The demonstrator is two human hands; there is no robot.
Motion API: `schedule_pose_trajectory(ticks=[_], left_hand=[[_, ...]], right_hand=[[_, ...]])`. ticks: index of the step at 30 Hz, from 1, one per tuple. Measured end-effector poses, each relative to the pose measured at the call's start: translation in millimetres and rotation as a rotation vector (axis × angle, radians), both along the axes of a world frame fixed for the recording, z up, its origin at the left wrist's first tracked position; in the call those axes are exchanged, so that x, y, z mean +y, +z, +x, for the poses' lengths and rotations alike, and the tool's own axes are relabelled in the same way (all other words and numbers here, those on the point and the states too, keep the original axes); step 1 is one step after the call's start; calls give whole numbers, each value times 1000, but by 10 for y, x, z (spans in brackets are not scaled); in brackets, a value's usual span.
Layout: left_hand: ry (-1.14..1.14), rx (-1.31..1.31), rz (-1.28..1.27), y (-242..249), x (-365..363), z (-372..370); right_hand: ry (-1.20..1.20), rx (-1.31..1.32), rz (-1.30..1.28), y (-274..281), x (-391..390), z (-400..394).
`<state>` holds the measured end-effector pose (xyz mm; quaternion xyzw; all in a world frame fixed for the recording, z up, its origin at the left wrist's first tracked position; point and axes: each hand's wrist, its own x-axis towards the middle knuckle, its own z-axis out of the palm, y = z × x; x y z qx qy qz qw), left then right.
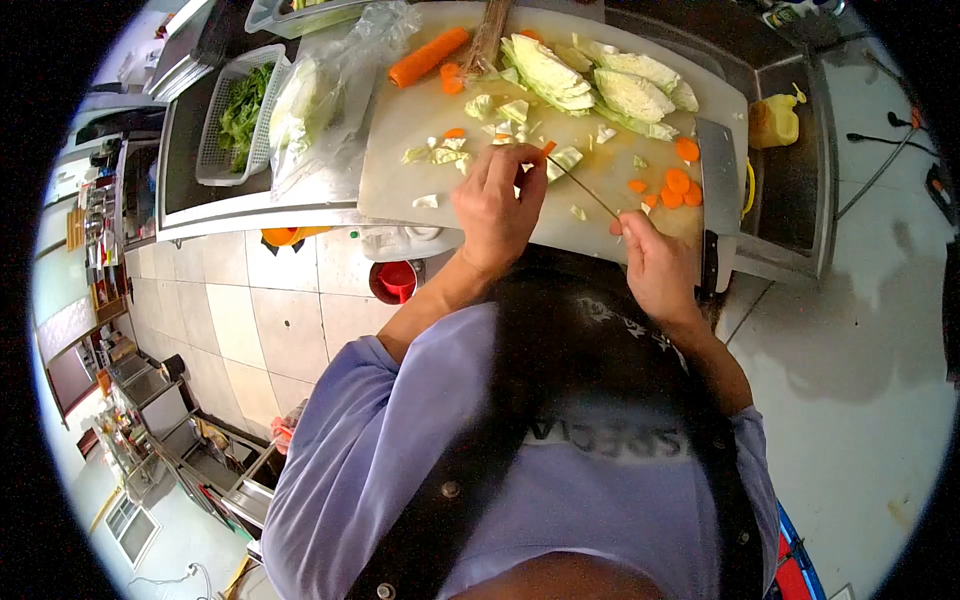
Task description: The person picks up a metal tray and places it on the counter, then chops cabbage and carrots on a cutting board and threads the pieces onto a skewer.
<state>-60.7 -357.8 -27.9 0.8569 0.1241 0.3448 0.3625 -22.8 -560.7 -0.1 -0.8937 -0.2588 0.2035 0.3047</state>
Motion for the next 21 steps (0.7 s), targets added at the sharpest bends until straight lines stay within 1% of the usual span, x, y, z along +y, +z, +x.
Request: schedule_pose_trajectory(ticks=[1, 2, 3, 4, 5, 7, 8, 11, 12, 13, 14, 15, 16, 18, 19, 20, 21], left_hand=[[6, 8, -17, -26, -27, -17], [-112, 94, -82, -97, -101, -93], [-261, 131, -87, -15, -259, -186], [-262, 75, -93, 12, -339, -202], [-267, 9, -94, 23, -361, -167], [-292, 28, -98, -35, -346, -149], [-301, 37, -100, -62, -339, -154], [-472, 149, -281, -20, -292, -267], [-434, 130, -305, -120, -224, -318], [-397, 110, -327, -257, -93, -364], [-245, 233, -376, -322, 118, -409], [-69, 256, -491, -479, 315, -390], [74, 365, -564, -537, 454, -340], [-75, 481, -484, -804, 555, -285], [-142, 525, -450, -854, 522, -235], [-115, 607, -360, -899, 445, -204], [-114, 619, -300, -950, 406, -162]], right_hand=[[10, 30, -7, -14, -4, -8], [-30, 258, 142, -51, 21, 30], [-71, 489, 289, -103, 58, 88], [-114, 717, 438, -130, 82, 127], [-108, 576, 390, -117, 119, 155], [-100, 322, 276, -63, 189, 104], [-123, 345, 214, -29, 210, 104], [-95, 272, 186, -74, 133, 151], [-128, 275, 132, -158, 22, 176], [-177, 294, 148, -198, -130, 206], [-228, 312, 169, -228, -278, 238], [-281, 328, 191, -245, -359, 250], [-315, 367, 198, -249, -395, 233], [-380, 438, 212, -242, -433, 209], [-369, 463, 263, -273, -411, 189], [-360, 490, 312, -345, -385, 135], [-351, 516, 360, -428, -371, 86]])
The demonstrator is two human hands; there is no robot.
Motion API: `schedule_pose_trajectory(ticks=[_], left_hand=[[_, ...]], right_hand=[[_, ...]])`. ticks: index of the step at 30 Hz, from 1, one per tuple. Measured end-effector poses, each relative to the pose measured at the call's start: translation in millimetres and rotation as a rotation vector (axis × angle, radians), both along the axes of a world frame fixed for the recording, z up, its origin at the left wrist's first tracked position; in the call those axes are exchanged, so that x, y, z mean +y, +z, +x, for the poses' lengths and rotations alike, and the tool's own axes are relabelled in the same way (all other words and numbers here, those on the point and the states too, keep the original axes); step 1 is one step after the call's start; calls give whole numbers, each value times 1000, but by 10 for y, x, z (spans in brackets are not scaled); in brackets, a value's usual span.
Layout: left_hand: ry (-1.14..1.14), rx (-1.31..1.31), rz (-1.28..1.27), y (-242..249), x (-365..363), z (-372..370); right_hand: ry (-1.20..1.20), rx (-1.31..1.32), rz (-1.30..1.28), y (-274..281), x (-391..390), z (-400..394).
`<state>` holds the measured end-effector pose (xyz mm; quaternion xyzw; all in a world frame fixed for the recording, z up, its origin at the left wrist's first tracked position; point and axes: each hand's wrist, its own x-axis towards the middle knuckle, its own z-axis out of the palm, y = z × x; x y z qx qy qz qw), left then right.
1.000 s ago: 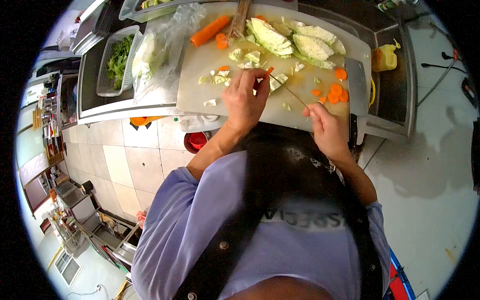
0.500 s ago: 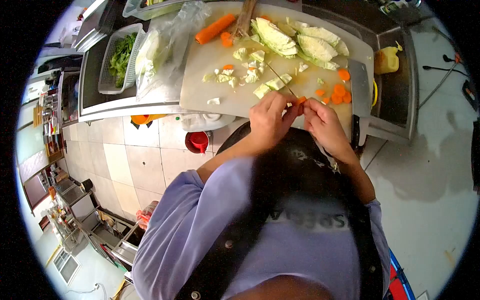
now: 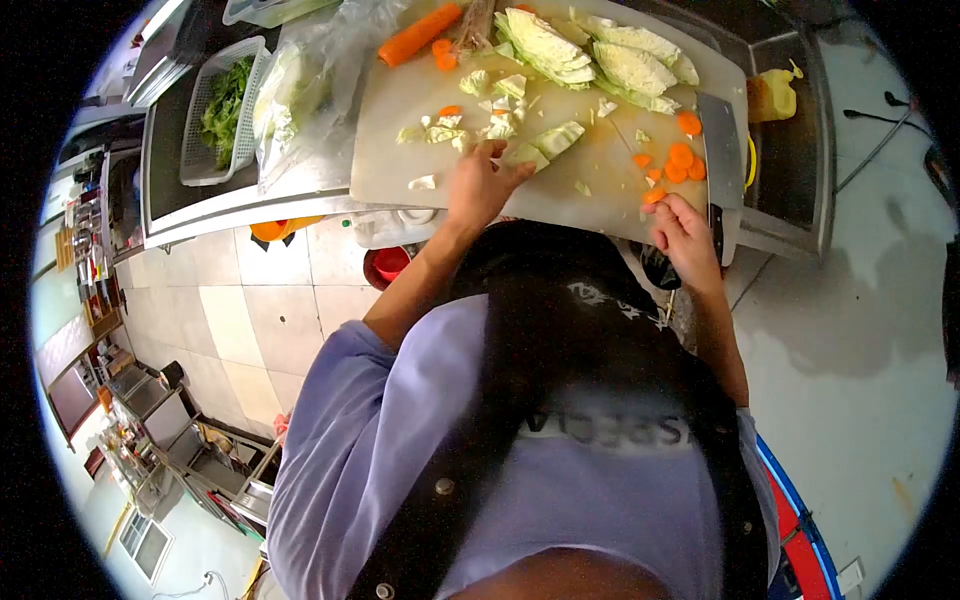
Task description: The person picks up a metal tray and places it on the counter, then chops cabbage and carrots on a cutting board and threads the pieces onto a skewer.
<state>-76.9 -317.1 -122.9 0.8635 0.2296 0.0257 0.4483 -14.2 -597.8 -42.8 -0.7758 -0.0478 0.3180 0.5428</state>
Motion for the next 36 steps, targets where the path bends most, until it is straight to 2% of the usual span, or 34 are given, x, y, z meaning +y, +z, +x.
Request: schedule_pose_trajectory(ticks=[2, 6, 9, 13, 16, 17, 18, 19, 20, 22, 23, 26, 27, 30, 33, 36], left_hand=[[-31, 16, 110, -139, -53, 77], [-78, 40, 63, -163, -75, 123], [-66, 62, 164, -75, -140, 85], [-12, -11, 163, -40, -293, 38], [82, 57, 21, 6, -315, 24], [122, -5, -208, 23, -274, 8], [157, -71, -441, 45, -225, -29], [229, 60, -848, 393, -198, -16], [197, 117, -1134, 483, -171, -18], [120, 224, -1707, 566, -174, -15], [42, 261, -1852, 509, -245, 40], [-164, 271, -1908, 600, -511, 172], [-175, 288, -1982, 638, -604, 203], [-177, 288, -1990, 772, -742, 277], [-152, 285, -2006, 828, -854, 355], [-177, 232, -1983, 822, -917, 426]], right_hand=[[-25, 3, 44, -105, 5, -49], [-22, -6, 20, -134, -16, -116], [-22, 1, 13, -102, 18, -115], [16, 3, 74, -89, 120, -3], [160, -19, 34, -59, 176, 167], [163, 8, 51, -9, 198, 216], [211, -86, 127, 12, 227, 269], [256, -178, 197, 14, 253, 329], [302, -267, 265, 25, 272, 378], [410, -240, 241, 215, 358, 517], [462, -230, 230, 317, 410, 588], [579, -132, 365, 482, 514, 741], [620, -119, 429, 554, 513, 804], [653, -65, 394, 454, 385, 945], [588, -33, 382, 522, 307, 985], [515, -206, 388, 475, 248, 1005]])
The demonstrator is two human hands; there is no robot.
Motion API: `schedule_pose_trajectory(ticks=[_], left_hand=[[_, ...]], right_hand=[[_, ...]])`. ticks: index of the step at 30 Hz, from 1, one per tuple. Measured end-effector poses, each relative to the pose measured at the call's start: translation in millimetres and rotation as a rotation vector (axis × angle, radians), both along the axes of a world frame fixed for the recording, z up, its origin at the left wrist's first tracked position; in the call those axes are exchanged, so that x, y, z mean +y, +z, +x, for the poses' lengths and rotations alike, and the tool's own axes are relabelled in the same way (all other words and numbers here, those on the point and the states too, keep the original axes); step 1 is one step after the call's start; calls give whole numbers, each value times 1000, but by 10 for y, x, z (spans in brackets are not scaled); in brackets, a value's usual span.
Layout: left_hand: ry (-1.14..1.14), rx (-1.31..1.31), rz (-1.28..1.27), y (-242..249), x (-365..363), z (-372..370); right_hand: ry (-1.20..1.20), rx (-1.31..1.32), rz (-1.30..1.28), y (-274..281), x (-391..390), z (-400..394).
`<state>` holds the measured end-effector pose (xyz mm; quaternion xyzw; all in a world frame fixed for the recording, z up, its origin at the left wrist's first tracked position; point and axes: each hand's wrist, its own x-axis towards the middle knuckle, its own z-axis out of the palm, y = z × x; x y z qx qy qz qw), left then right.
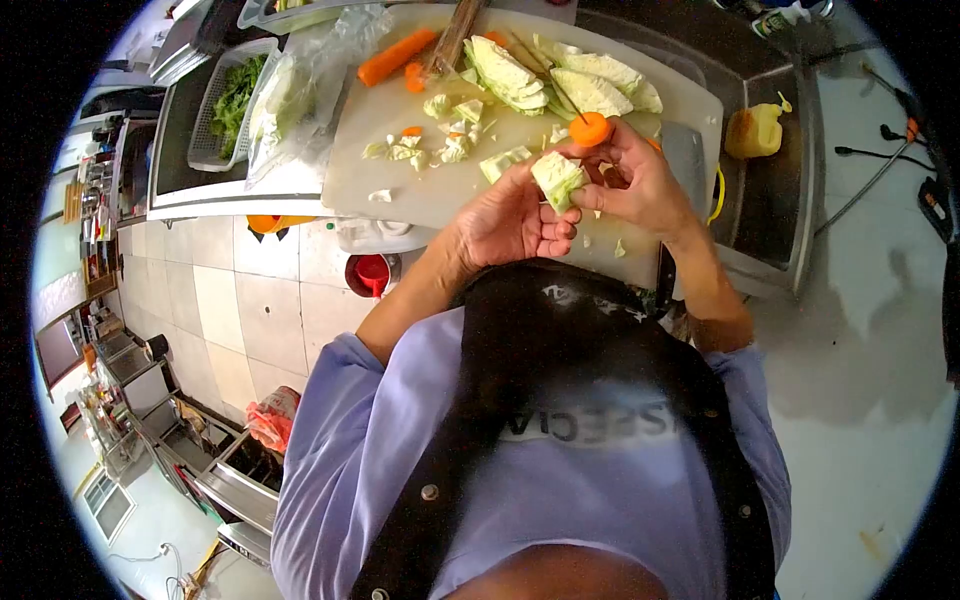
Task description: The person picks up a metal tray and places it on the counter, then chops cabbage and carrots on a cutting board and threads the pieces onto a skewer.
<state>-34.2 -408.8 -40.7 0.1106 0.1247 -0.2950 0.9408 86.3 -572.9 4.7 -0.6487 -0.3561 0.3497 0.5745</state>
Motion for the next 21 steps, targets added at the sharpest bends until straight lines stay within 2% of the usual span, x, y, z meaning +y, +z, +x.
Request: schedule_pose_trajectory(ticks=[3, 6, 7, 10, 15, 18, 21], left_hand=[[-30, -19, 270, 145, -1, 14], [375, -216, 762, 229, -218, -41], [397, -410, 827, 185, -179, -37], [449, -389, 1115, 236, -238, -23], [462, -212, 1185, 168, -242, -7], [501, -106, 1071, 177, -211, -27], [611, -39, 954, 198, -137, -44]], right_hand=[[-89, 120, 81, -66, -47, -13], [-176, 211, 114, -141, -91, 7], [-196, 214, 96, -129, -101, 9], [-238, 231, 57, -103, -93, -25], [-264, 232, -27, -126, -62, -96], [-281, 5, -17, -61, -43, -194], [-345, -292, -243, 15, -242, -159]])
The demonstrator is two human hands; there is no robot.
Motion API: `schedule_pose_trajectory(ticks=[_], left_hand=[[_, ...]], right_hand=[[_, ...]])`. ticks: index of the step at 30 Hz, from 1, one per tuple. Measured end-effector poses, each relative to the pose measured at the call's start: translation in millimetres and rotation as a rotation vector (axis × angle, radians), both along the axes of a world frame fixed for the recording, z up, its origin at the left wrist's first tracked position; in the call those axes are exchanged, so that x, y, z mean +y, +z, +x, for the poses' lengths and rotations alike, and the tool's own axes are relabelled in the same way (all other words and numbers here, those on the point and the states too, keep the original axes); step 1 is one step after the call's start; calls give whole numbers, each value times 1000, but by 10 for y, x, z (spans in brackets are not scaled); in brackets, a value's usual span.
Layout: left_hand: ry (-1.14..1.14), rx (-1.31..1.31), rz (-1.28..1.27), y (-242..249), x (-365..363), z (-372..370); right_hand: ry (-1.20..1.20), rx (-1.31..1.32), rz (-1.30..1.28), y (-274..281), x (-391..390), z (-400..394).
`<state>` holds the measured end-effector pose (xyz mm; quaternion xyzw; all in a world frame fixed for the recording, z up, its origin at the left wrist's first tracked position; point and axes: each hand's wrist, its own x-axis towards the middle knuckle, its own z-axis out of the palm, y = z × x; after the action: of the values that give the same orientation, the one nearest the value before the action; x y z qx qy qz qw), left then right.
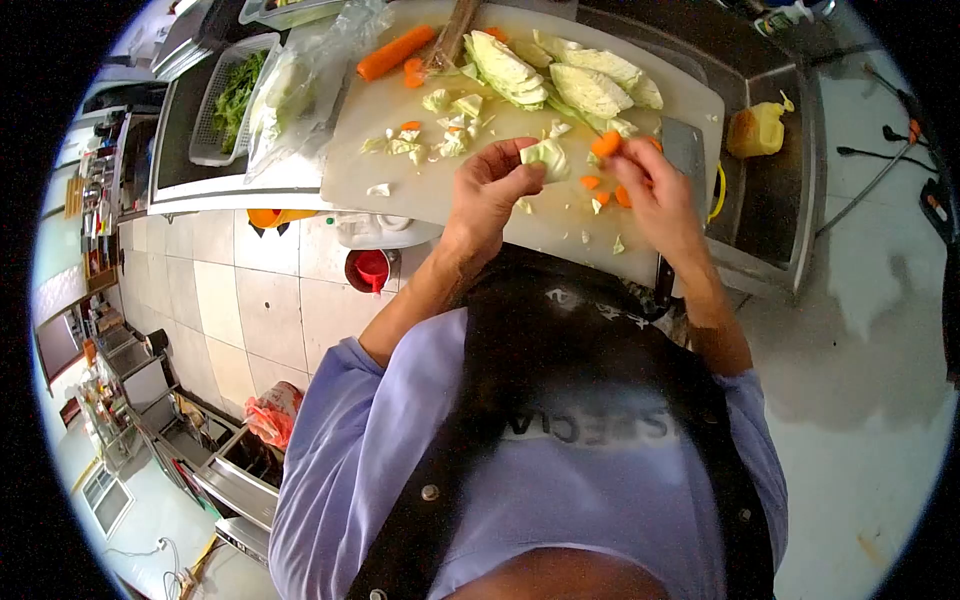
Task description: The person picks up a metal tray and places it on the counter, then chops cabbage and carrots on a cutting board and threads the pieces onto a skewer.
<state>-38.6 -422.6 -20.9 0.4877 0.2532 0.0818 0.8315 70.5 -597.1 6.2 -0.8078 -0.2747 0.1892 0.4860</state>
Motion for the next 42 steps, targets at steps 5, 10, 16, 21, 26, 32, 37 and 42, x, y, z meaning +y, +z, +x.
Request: schedule_pose_trajectory(ticks=[5, 10, 16, 21, 26, 32, 37, 42], left_hand=[[196, -69, 54, -59, 112, -32], [264, -71, 165, 12, 121, -20], [244, -61, 214, 64, 106, -38], [286, -57, 562, 30, 100, -70], [375, -94, 979, 56, 116, -70], [408, -114, 1179, 117, 94, -59], [383, -135, 1259, 160, 56, -39], [323, -122, 1227, 115, 0, -48]], right_hand=[[59, -476, -277, 368, -348, -275], [48, -578, -297, 414, -372, -366], [30, -628, -250, 372, -321, -406], [42, -594, -296, 401, -311, -444], [68, -471, -323, 387, -295, -471], [69, -305, -319, 294, -287, -488], [74, -203, -294, 335, -244, -486], [83, -196, -272, 298, -221, -471]])
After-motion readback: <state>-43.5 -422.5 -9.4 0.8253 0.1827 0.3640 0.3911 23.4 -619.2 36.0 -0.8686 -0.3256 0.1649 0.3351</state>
